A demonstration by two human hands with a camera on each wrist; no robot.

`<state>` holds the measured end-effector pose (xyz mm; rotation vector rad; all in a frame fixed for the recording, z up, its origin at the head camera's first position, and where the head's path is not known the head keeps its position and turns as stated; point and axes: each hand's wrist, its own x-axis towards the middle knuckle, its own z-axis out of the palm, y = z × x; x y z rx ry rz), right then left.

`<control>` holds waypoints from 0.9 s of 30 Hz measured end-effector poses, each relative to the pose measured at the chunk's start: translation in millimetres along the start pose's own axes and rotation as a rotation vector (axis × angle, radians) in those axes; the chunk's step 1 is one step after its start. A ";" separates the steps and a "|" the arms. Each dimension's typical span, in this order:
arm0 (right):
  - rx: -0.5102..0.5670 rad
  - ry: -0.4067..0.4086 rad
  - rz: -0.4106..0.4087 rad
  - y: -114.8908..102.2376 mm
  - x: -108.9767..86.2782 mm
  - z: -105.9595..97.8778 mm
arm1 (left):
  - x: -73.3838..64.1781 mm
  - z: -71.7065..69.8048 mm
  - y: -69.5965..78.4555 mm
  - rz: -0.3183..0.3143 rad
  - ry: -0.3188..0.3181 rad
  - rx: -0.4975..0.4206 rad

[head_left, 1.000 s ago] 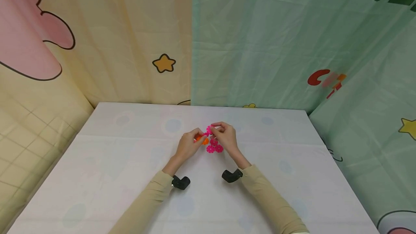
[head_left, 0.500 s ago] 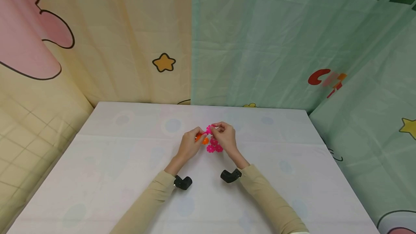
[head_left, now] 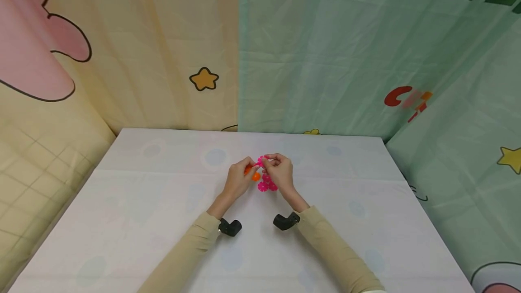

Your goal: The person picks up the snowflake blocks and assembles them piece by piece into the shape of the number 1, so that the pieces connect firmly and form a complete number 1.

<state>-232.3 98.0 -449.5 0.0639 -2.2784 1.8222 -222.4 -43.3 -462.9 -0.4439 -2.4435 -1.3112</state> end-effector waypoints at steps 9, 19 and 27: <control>0.009 -0.054 0.001 -6.0 2.8 -5.6 | 2.5 -0.9 -0.5 -0.047 -0.019 -0.031; -0.091 -0.185 0.061 -9.2 11.1 -13.2 | 1.8 -8.6 -0.6 -0.084 -0.062 -0.090; -0.101 -0.212 0.061 -9.1 13.7 -12.5 | 0.5 -9.7 -0.4 -0.112 -0.074 -0.114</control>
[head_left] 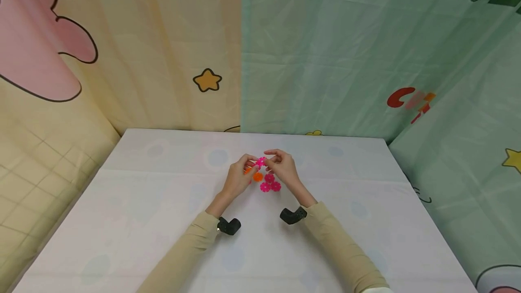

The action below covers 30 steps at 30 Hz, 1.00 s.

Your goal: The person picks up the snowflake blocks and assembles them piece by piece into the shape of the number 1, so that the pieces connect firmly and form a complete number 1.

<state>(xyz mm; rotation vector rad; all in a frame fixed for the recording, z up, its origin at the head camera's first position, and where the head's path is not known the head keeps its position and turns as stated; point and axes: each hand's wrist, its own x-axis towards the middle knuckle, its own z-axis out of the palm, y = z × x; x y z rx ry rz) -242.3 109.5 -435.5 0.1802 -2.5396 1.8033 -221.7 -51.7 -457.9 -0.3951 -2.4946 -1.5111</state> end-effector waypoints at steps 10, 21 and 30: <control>0.001 -0.043 0.010 2.0 -0.5 -3.6 | 0.8 0.8 -1.0 -0.010 0.023 0.012; -0.068 -0.019 0.009 15.5 -1.8 -19.1 | -1.7 -3.2 -9.3 -0.036 0.028 0.030; -0.164 -0.015 0.047 31.6 -6.8 -27.5 | -4.9 -6.7 -12.6 -0.016 0.022 0.049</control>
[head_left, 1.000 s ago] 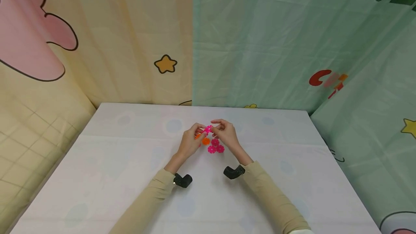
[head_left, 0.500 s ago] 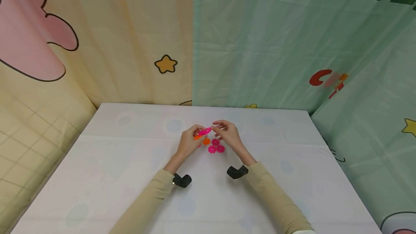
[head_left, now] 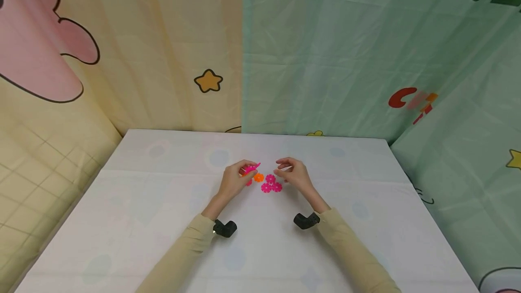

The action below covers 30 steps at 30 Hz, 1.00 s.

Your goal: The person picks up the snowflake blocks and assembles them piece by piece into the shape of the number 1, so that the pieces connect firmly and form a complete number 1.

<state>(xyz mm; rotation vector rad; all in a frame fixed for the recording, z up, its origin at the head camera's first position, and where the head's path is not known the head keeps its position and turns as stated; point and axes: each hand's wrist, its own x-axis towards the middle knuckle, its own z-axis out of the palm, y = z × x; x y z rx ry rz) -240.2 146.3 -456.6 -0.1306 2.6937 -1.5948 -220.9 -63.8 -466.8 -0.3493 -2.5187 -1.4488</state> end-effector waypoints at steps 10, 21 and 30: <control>-0.100 -0.034 0.009 16.2 -9.3 -1.1 | -4.7 -2.2 -1.3 -0.023 -0.003 -0.002; -0.223 -0.078 -0.001 22.7 -16.4 4.4 | -6.7 -3.6 3.4 -0.038 -0.012 0.023; -0.288 -0.107 0.020 21.3 -14.1 7.9 | -6.5 -3.6 4.6 -0.057 -0.027 0.024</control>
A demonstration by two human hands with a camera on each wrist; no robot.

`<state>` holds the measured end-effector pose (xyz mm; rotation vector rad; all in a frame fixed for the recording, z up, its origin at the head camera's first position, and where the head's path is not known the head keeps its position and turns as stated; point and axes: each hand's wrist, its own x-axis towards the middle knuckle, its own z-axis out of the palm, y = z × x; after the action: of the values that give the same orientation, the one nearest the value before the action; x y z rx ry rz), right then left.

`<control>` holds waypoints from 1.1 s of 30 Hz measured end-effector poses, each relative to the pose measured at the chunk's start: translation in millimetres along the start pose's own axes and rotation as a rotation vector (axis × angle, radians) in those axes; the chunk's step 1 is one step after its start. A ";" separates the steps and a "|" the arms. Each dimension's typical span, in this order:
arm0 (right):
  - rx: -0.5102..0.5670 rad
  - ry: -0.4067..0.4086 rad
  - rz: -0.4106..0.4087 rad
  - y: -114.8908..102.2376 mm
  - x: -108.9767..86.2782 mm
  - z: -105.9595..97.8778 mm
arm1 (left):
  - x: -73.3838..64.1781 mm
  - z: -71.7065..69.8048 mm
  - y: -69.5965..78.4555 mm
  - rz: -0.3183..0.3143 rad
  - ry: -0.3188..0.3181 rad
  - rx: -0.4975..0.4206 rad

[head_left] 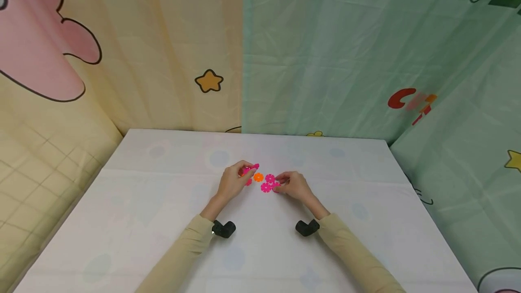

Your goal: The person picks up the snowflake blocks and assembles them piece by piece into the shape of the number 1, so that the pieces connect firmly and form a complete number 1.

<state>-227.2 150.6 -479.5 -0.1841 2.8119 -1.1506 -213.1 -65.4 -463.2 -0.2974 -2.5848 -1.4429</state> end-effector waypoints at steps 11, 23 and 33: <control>0.000 -0.020 -0.005 -2.1 -0.4 -1.5 | -1.6 -1.1 1.9 -0.013 -0.003 0.014; 0.088 -0.040 0.043 -10.2 6.5 -13.5 | -1.9 0.6 6.0 -0.028 -0.027 0.030; 0.137 0.026 -0.015 -22.6 4.8 -21.3 | -2.6 4.9 6.8 -0.033 -0.038 0.032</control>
<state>-233.2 148.7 -448.8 -0.1803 2.7449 -1.3525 -209.1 -57.9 -460.8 -0.2825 -2.6517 -1.4191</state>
